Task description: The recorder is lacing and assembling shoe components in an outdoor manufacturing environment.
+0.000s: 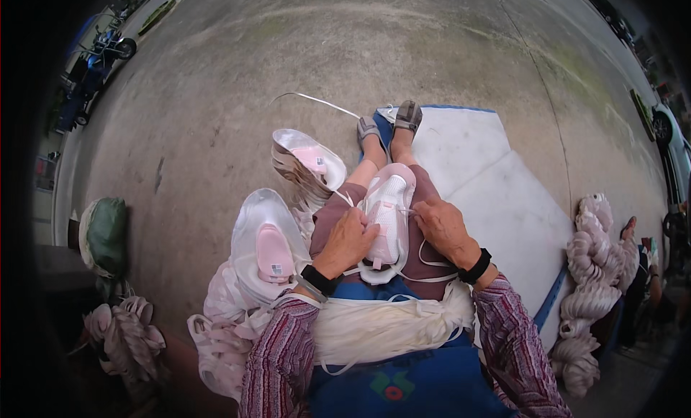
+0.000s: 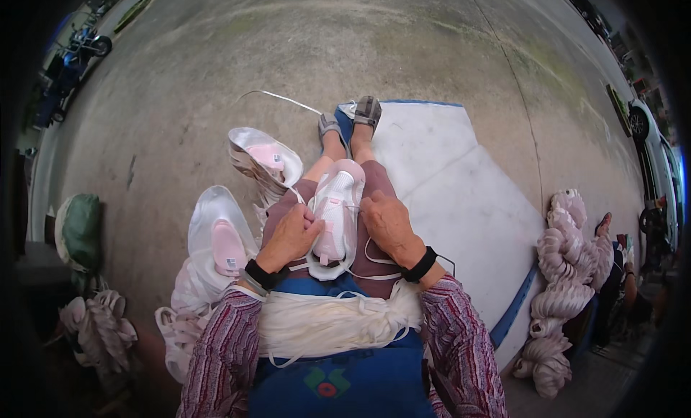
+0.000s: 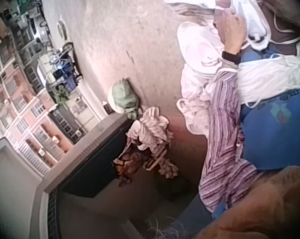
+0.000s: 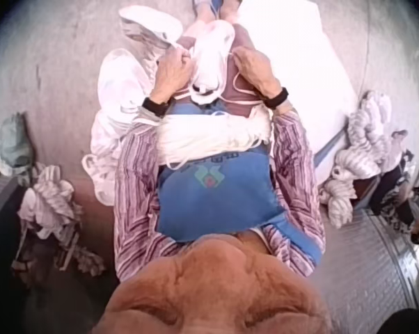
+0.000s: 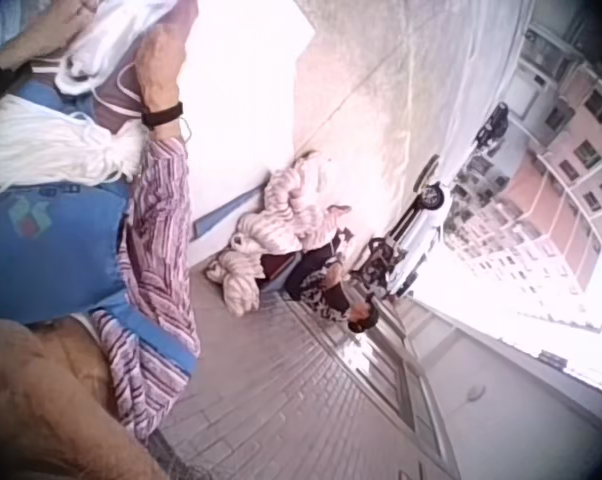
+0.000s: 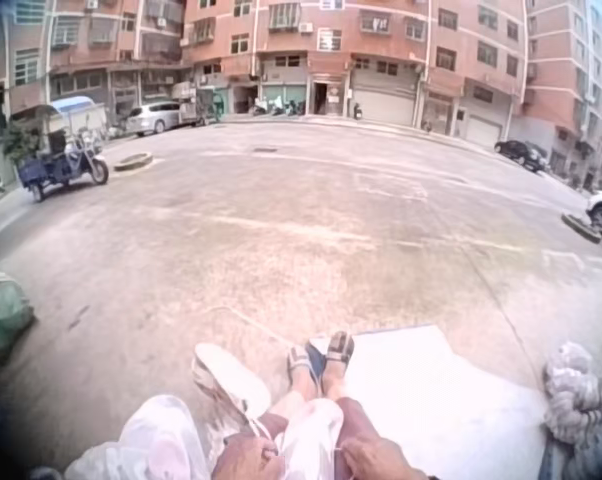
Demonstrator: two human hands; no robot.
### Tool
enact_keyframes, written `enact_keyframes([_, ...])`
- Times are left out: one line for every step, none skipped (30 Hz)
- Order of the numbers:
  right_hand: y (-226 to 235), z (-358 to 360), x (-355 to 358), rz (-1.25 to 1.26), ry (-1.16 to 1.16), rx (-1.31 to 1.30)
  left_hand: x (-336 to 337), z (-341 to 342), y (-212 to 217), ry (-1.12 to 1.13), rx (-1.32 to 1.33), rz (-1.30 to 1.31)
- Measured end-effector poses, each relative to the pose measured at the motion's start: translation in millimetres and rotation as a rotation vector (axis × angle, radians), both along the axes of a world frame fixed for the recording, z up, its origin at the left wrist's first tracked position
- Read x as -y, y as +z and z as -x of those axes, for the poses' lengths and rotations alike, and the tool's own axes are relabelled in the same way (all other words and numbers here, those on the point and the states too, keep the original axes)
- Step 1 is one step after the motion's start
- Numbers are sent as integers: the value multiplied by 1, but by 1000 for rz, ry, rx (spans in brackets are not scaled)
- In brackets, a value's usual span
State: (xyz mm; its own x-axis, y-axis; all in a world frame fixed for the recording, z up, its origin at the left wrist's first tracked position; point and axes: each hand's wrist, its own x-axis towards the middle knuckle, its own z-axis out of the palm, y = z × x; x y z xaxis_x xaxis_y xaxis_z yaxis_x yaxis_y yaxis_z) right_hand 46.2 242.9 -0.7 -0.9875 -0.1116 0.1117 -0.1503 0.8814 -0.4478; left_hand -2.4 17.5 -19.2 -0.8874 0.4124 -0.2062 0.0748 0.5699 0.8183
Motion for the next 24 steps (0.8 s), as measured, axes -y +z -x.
enact_keyframes([-4, 1, 2, -76, 21, -10, -6, -2, 0, -113, -54, 157])
enact_keyframes([-7, 3, 5, -119, 46, -17, -9, -4, -6, -92, -31, 186])
enact_keyframes([-9, 4, 4, -121, 43, -16, -10, -6, -6, -96, -32, 183])
enact_keyframes([-11, 4, 3, -95, 48, -22, -10, -7, -6, -100, 11, 173])
enact_keyframes([-12, 4, 2, -69, 54, -28, -10, -8, -6, -104, 54, 163])
enact_keyframes([-12, 6, 3, -68, 55, -31, -10, -9, -6, -102, 52, 164])
enact_keyframes([-11, 8, 5, 3, 46, -36, -10, -10, -5, -91, 48, 152])
enact_keyframes([-11, 9, 6, 73, 36, -42, -10, -10, -5, -80, 43, 139])
enact_keyframes([-11, 10, 10, 74, 37, -42, -10, -10, -6, -79, 43, 139])
enact_keyframes([-11, 11, 14, 157, 14, -13, -9, -10, -8, -58, 31, 130])
enact_keyframes([-11, 12, 16, 241, -9, 16, -9, -10, -10, -38, 19, 120])
enact_keyframes([-9, 12, 15, 239, -11, 16, -9, -7, -5, -40, 19, 118])
enact_keyframes([-6, 13, 14, 249, -37, 79, -10, -3, 1, 1, 21, 47])
enact_keyframes([-3, 13, 12, 260, -63, 142, -11, 2, 4, 43, 24, -24])
enact_keyframes([-1, 14, 12, 260, -59, 143, -11, 6, 4, 47, 24, -23])
enact_keyframes([1, 14, 11, 294, -50, 125, -12, 9, 3, 80, -59, -66])
enact_keyframes([2, 15, 11, 327, -41, 108, -13, 13, 2, 113, -142, -108])
enact_keyframes([3, 16, 12, 324, -40, 107, -15, 19, 1, 114, -143, -110])
enact_keyframes([3, 17, 14, 340, -56, 88, -17, 25, -1, 88, -86, -74])
enact_keyframes([4, 18, 15, 355, -71, 69, -18, 28, -2, 61, -29, -37])
enact_keyframes([2, 19, 16, 354, -72, 69, -19, 28, -6, 61, -29, -38])
enact_keyframes([-1, 21, 17, 363, -48, 58, -20, 28, -11, 4, -18, 45])
enact_keyframes([-3, 22, 17, 372, -25, 46, -21, 29, -14, -53, -6, 127])
enact_keyframes([0, 22, 18, 373, -25, 48, -21, 29, -16, -52, -4, 127])
